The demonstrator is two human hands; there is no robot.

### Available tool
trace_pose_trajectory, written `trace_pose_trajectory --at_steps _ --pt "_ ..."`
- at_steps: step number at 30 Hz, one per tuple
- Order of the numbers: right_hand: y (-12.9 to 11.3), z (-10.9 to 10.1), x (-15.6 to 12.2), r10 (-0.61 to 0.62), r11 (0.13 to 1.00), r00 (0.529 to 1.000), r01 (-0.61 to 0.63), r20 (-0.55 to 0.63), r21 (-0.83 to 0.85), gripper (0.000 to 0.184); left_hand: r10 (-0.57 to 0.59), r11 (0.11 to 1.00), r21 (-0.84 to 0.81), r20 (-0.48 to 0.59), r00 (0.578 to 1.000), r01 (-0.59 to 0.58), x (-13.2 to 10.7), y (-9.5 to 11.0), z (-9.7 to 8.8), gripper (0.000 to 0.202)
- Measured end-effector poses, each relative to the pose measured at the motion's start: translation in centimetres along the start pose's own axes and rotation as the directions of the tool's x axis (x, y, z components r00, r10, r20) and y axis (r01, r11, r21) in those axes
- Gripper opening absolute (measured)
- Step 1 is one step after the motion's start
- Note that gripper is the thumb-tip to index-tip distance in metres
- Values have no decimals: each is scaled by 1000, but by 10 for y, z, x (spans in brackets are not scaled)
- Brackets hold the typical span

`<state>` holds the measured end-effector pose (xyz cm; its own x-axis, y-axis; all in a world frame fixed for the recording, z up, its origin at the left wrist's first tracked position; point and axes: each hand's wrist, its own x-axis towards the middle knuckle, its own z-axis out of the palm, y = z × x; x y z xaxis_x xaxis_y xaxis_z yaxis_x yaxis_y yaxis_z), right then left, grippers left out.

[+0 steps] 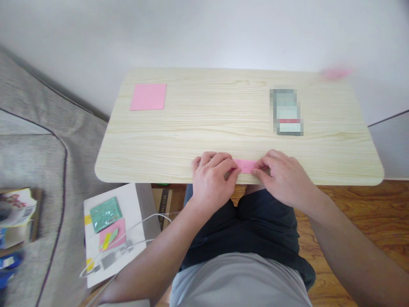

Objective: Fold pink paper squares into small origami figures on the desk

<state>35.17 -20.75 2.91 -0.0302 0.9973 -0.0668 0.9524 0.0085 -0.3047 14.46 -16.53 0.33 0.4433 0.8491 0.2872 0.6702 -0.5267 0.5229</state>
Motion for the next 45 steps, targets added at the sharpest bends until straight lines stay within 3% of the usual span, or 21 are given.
trace_pose_trajectory --at_steps 9,13,17,23,29,35,40,45 --pt "-9 -5 6 25 992 1000 -23 16 -123 19 -15 1000 -9 -1 1000 15 0 1 1 12" --pt "0 -2 4 75 997 997 -75 -16 0 14 -18 1000 1 8 1000 18 0 1 1 9" --pt "9 6 -3 110 985 989 -95 -100 143 26 -13 1000 -12 14 1000 13 0 -1 0 12" --pt "5 18 -15 130 971 970 -83 -207 225 20 10 999 -35 21 1000 -9 0 -7 -4 14" --pt "3 27 -25 106 984 947 -57 -303 166 17 55 997 -61 34 998 -53 -3 -15 -9 16" --pt "-25 45 -44 86 996 870 -84 -485 26 16 172 984 -49 39 984 -170 -15 -23 -12 19" --pt "-53 65 -54 35 999 906 -48 -422 -19 39 238 971 24 25 971 -239 -28 -28 -10 25" --pt "-44 76 -58 -50 997 890 15 -454 -80 48 314 946 77 32 949 -316 -37 -37 -11 31"
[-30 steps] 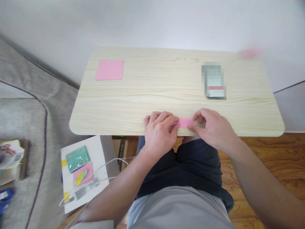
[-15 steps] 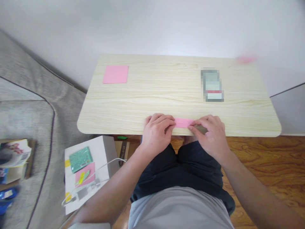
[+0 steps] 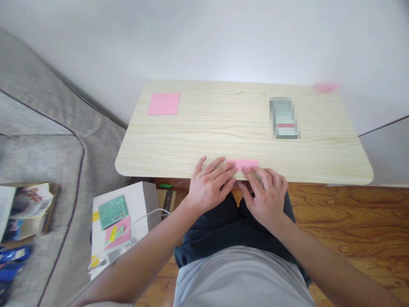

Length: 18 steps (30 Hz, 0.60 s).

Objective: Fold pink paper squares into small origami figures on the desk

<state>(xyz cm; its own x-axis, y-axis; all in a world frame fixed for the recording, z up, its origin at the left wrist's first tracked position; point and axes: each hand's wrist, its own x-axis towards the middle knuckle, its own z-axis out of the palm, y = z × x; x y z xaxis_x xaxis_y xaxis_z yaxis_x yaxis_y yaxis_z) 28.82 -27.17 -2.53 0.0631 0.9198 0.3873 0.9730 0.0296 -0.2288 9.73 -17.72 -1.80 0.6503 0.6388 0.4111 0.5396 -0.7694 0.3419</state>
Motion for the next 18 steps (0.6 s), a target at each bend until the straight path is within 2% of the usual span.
trace_pose_trajectory --at_steps 8,18 --pt "14 6 -8 -78 996 997 76 -24 -48 57 48 999 27 -45 998 -47 -4 -3 4 32" --pt "12 6 -13 -56 998 996 57 -62 6 58 67 997 37 -120 991 -63 -11 -3 11 37"
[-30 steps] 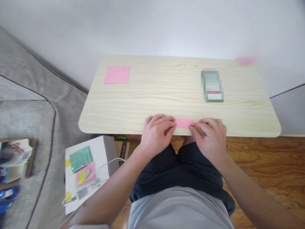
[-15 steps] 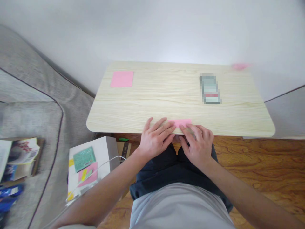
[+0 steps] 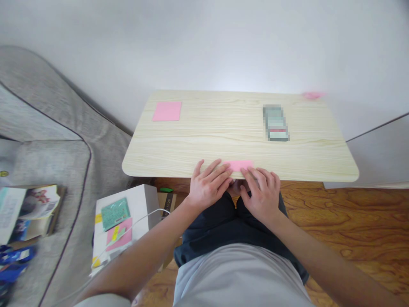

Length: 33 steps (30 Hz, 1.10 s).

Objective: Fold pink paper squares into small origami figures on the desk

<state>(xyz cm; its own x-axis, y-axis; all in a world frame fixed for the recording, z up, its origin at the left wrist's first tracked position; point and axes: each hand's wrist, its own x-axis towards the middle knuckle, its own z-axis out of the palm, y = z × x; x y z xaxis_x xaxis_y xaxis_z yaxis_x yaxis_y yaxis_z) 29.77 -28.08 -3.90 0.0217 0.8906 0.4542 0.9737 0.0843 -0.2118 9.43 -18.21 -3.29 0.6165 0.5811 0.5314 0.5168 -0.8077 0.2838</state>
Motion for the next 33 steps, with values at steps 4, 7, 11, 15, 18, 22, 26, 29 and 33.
trace_pose_trajectory --at_steps 4,7,11,15,18,22,26,29,33 --pt "4 -3 1 1 999 999 0 -36 36 54 -71 997 -17 -7 997 71 -2 8 -1 34" --pt "5 -9 6 17 998 1000 -15 -21 64 45 -159 986 -48 -4 987 158 6 19 -4 30" --pt "9 -17 20 54 991 999 -55 7 118 51 -273 960 -42 55 960 276 24 32 -8 40" --pt "15 -22 32 44 983 997 -55 64 173 24 -264 961 -58 118 957 272 37 37 -10 12" --pt "18 -27 39 0 973 996 -20 88 230 2 -238 964 -88 136 962 251 39 37 -10 9" --pt "20 -30 42 -59 956 995 35 74 292 8 -176 974 -122 134 975 193 37 33 -8 9" --pt "24 -22 36 -104 948 994 94 19 303 12 -82 988 -121 100 992 94 31 27 -3 12" --pt "29 -12 27 -140 940 989 150 -54 307 16 -18 991 -129 54 998 25 23 22 3 14" --pt "35 -4 18 -135 938 988 151 -72 312 18 14 989 -145 9 1000 -12 15 17 9 19"
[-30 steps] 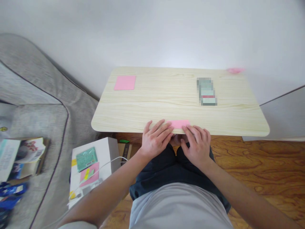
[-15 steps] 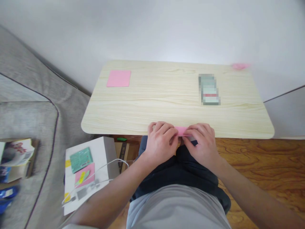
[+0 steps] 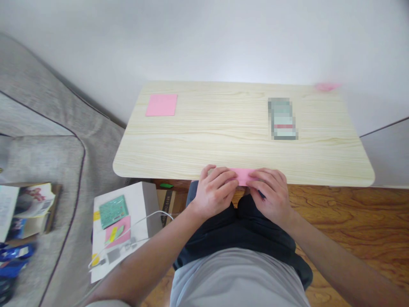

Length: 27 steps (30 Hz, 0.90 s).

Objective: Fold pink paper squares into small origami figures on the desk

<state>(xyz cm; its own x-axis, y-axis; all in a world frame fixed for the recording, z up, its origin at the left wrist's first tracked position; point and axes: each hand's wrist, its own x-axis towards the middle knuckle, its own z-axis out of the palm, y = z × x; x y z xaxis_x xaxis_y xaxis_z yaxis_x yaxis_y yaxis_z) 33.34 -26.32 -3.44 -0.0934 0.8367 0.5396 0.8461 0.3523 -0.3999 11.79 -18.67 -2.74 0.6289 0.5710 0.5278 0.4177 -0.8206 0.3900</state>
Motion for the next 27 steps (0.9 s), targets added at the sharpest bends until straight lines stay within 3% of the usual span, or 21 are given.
trace_pose_trajectory --at_steps 3,6,9,11,13,16,18,21,23,27 --pt "0 -4 1 27 999 1000 -28 15 35 18 -11 1000 -10 16 1000 11 -3 0 0 19" --pt "-7 -20 13 91 986 996 -89 -9 141 15 -105 994 -47 -36 994 103 2 5 -5 13" --pt "-17 -41 36 224 919 974 -203 -24 337 14 -250 939 -275 -131 959 207 16 16 -13 7" --pt "-23 -50 54 363 810 930 -287 -53 512 25 -372 817 -522 -152 916 245 28 24 -16 5" --pt "-26 -54 68 449 642 889 -393 93 658 42 -506 657 -694 -118 854 293 38 30 -14 7" --pt "-24 -49 80 443 481 838 -522 319 704 28 -609 427 -840 7 793 335 47 33 -8 17" --pt "-22 -44 83 457 439 824 -537 335 720 21 -633 361 -858 62 772 365 47 33 -5 20" --pt "-19 -41 85 470 438 817 -545 334 715 18 -626 383 -823 104 773 420 45 29 -7 21" --pt "-17 -43 89 437 447 808 -577 396 684 16 -599 425 -796 109 794 430 46 24 -12 23" --pt "-12 -46 98 374 423 712 -701 595 574 14 -580 446 -787 107 808 425 53 10 -22 36"
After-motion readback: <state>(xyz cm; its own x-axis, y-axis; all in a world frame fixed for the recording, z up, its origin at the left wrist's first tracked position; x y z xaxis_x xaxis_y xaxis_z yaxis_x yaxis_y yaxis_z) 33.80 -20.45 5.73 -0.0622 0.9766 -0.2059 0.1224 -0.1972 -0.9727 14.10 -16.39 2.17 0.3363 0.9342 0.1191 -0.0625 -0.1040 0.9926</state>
